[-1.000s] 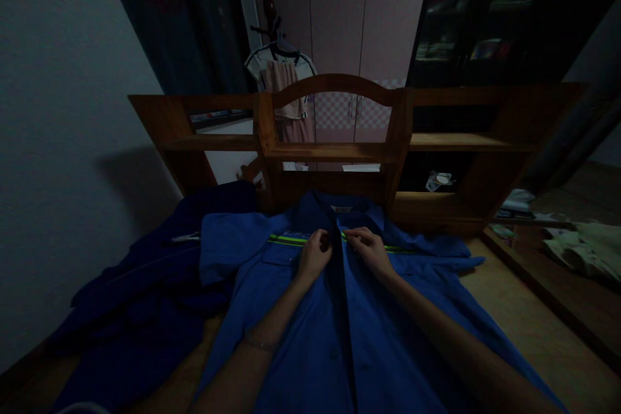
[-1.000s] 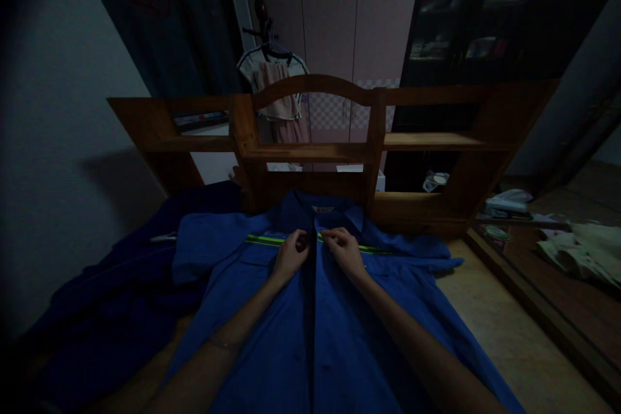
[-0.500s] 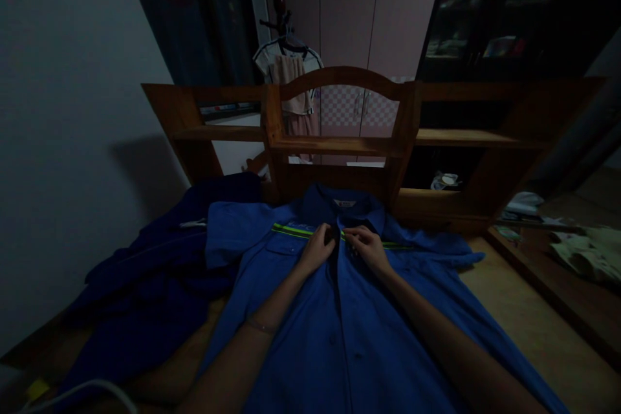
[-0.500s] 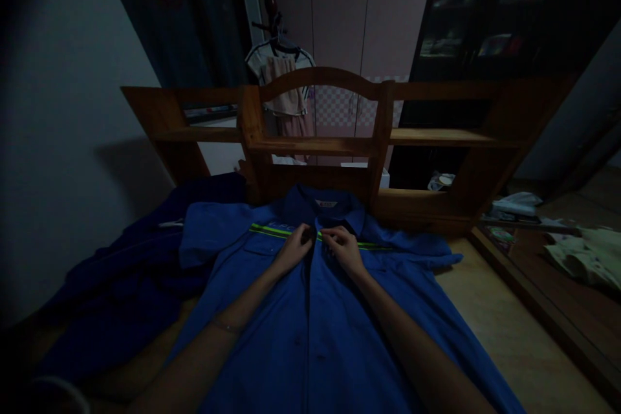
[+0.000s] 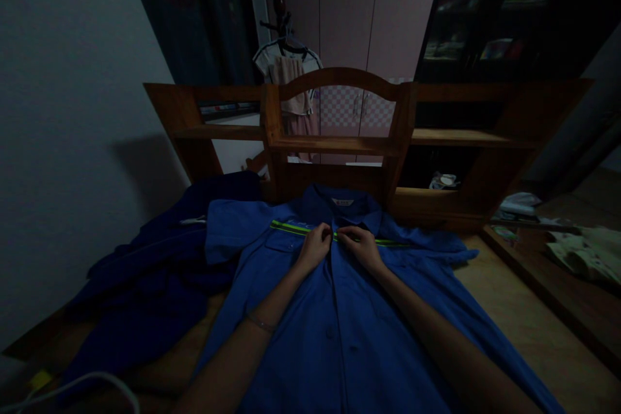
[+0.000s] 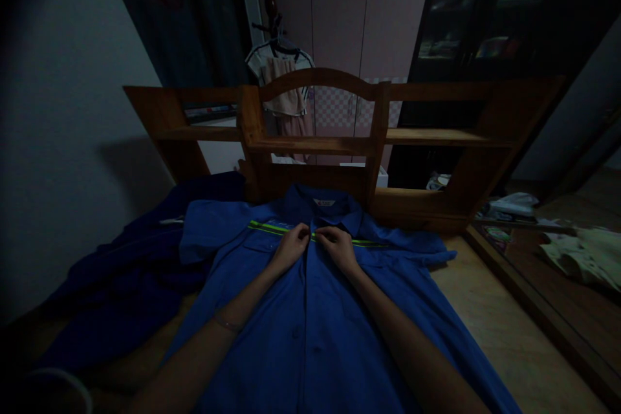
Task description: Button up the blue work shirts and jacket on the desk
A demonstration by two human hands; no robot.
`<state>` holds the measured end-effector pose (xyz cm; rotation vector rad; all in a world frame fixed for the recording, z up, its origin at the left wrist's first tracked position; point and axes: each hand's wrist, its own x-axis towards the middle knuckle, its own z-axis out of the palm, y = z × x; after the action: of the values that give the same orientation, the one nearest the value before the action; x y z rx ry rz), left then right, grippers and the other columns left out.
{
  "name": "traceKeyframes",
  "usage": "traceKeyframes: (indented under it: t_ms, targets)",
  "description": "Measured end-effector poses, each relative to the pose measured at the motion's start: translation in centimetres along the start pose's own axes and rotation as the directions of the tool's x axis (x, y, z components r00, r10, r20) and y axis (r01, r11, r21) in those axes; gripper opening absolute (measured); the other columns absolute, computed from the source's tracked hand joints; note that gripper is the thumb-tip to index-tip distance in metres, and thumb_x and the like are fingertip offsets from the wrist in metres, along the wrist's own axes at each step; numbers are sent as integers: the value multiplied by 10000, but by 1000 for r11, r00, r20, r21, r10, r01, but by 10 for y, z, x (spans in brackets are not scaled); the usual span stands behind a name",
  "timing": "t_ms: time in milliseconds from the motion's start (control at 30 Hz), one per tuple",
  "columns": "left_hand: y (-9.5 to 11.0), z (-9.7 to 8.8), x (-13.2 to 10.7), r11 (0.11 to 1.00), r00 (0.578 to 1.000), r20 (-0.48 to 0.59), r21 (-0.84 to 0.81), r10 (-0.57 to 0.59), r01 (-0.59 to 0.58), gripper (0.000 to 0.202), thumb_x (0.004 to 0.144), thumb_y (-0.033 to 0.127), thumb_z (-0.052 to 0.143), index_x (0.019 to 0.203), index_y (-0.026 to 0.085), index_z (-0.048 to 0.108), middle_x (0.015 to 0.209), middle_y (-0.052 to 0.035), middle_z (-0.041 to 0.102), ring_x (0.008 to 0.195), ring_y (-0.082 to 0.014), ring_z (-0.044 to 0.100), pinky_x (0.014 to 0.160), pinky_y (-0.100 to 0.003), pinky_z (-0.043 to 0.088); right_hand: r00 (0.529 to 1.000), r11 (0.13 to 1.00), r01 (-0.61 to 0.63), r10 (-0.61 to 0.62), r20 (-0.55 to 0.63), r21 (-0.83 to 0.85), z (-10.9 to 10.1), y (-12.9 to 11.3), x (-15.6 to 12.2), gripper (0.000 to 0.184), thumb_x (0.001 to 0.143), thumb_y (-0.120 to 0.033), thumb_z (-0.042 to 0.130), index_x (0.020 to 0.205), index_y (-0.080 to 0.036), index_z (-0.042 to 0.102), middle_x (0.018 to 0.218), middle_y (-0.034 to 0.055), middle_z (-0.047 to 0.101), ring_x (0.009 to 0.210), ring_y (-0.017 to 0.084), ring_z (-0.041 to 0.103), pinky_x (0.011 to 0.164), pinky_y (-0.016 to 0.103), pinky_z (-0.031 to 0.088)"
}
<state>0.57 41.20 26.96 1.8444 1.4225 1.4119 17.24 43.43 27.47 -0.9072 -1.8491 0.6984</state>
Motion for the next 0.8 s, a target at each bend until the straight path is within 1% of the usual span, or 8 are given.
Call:
traceKeyframes:
  t_ms: [100, 267, 467, 533, 667, 800]
  targets:
    - [1, 3, -1, 998, 999, -33, -53, -23, 21, 145, 765, 94, 533, 834, 187, 620, 814, -35, 673, 767, -162, 634, 718, -257, 471, 1000, 1000, -3, 3, -9, 2, 0, -1, 0, 244, 824, -379, 598, 944, -197, 708, 843, 37, 691, 680, 164, 613, 601, 241, 461]
    - [-5, 12, 1, 984, 994, -81, -165, -75, 61, 103, 764, 131, 572, 836, 168, 635, 833, -57, 678, 766, -164, 646, 724, -267, 498, 999, 1000, 2, -2, -41, 0, -1, 0, 0, 218, 805, -355, 619, 928, -193, 698, 840, 38, 676, 681, 160, 596, 612, 241, 458]
    - [-5, 15, 1, 960, 990, -93, -270, -106, 77, 94, 758, 188, 616, 838, 159, 658, 850, -64, 678, 801, -171, 645, 763, -278, 498, 999, 1000, -14, 15, -49, 4, 0, 3, 0, 213, 793, -355, 632, 916, -188, 679, 805, 28, 664, 634, 145, 584, 578, 235, 451]
    - [-2, 14, -1, 951, 990, -82, -297, -114, 85, 120, 775, 246, 616, 842, 160, 666, 851, -62, 682, 807, -174, 644, 754, -272, 492, 999, 999, -30, 31, -39, 24, 0, 5, 1, 221, 785, -359, 642, 916, -183, 669, 814, 29, 665, 634, 144, 591, 568, 232, 454]
    - [2, 14, -3, 934, 986, -71, -340, -148, 115, 244, 788, 388, 612, 833, 156, 678, 810, -57, 686, 783, -181, 642, 694, -257, 475, 998, 997, -49, 51, -28, 64, 1, 11, 2, 248, 767, -367, 657, 921, -173, 654, 837, 38, 668, 671, 152, 607, 593, 236, 469]
    - [1, 18, -3, 914, 976, -87, -376, -201, 155, 275, 727, 410, 674, 798, 144, 671, 781, -62, 682, 755, -183, 641, 675, -257, 467, 998, 995, -60, 61, -12, 74, 4, 17, 3, 266, 757, -367, 662, 930, -165, 655, 830, 45, 671, 680, 154, 614, 605, 238, 475]
